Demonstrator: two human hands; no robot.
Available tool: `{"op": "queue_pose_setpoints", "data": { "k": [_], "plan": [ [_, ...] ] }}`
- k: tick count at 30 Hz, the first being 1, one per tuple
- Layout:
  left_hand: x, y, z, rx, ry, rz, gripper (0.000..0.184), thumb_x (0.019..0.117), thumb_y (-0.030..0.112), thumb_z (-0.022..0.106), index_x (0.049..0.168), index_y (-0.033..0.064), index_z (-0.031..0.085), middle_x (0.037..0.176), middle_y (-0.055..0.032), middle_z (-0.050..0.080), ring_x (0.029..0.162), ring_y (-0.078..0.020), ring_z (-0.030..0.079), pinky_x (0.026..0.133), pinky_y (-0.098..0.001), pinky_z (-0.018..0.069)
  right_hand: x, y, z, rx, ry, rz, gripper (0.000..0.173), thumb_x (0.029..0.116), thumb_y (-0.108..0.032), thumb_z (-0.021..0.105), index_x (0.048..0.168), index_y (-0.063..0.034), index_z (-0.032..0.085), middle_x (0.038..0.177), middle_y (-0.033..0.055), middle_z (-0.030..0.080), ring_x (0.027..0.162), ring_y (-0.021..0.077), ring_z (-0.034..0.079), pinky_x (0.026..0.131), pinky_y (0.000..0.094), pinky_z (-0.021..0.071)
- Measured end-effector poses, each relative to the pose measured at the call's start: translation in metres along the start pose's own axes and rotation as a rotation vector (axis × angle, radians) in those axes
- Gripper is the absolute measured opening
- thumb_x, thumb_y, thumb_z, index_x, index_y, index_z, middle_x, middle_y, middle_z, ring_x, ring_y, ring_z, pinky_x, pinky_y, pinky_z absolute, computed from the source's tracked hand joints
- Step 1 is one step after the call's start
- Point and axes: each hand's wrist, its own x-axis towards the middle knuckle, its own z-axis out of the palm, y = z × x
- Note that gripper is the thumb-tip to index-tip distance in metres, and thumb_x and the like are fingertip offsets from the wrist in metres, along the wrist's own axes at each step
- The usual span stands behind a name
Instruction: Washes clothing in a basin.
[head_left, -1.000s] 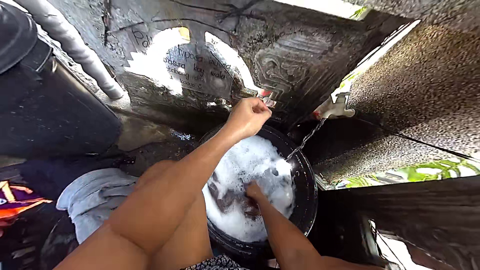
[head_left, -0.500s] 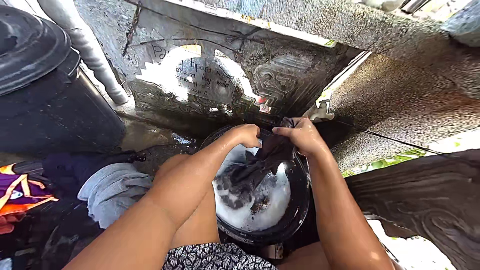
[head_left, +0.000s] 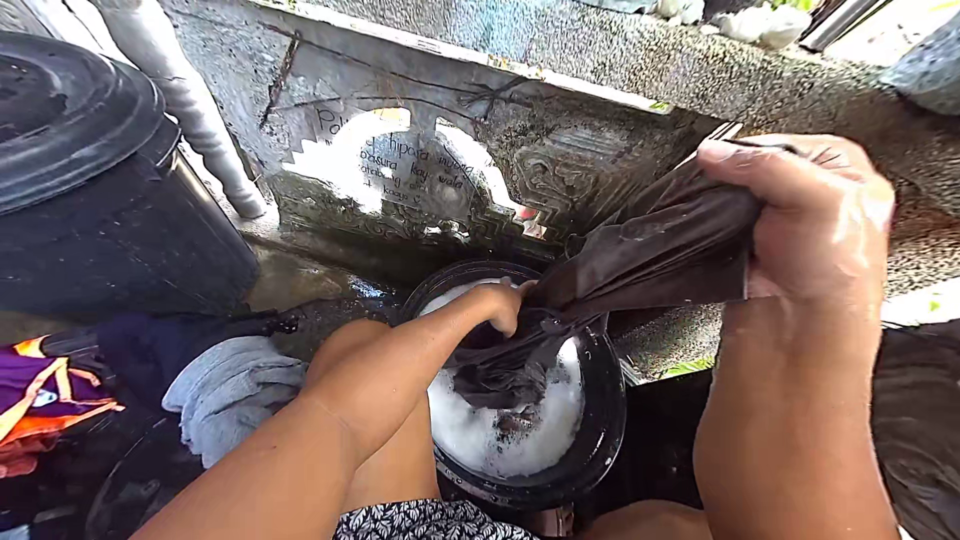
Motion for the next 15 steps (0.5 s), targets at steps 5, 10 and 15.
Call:
{"op": "queue_pose_setpoints", "data": {
  "k": [5,10,15],
  "plan": [
    [0.015,-0.017,-0.007,-0.308,0.0,0.237,0.064,0.0709,0.021,0.094,0.125,0.0006,0.066,0.115,-0.0179,0.071,0.109,-0.0319,0.068,0.097,-0.0587,0.0525,0.001,0.02,-0.021,0.022,-0.045,-0.032,0.027,0.0975,-0.019,0.059,0.073,-0.0246,0.069,0.066,-0.013,0.067,0.059,-0.0021,0.063,0.054,0.0176,0.0547],
    [0.019,-0.042,-0.025,-0.141,0.084,0.186,0.053,0.0862,0.053,0.079,0.092,0.001,0.073,0.088,-0.0166,0.071,0.085,-0.0319,0.069,0.081,-0.0604,0.0554,-0.029,0.104,-0.068,-0.088,0.173,0.319,0.02,0.0985,-0.033,0.065,0.087,-0.0181,0.071,0.075,-0.007,0.07,0.066,0.0046,0.066,0.062,0.0299,0.0596],
    [0.02,-0.032,-0.016,-0.157,0.106,0.024,0.048,0.1027,0.042,0.059,0.081,-0.0008,0.067,0.079,-0.0182,0.065,0.076,-0.0331,0.065,0.07,-0.058,0.0529,-0.077,0.222,-0.07,-0.472,-0.076,0.621,0.039,0.1023,-0.037,0.064,0.126,-0.006,0.066,0.117,0.0189,0.069,0.106,0.0322,0.067,0.092,0.0593,0.054]
  ]
}}
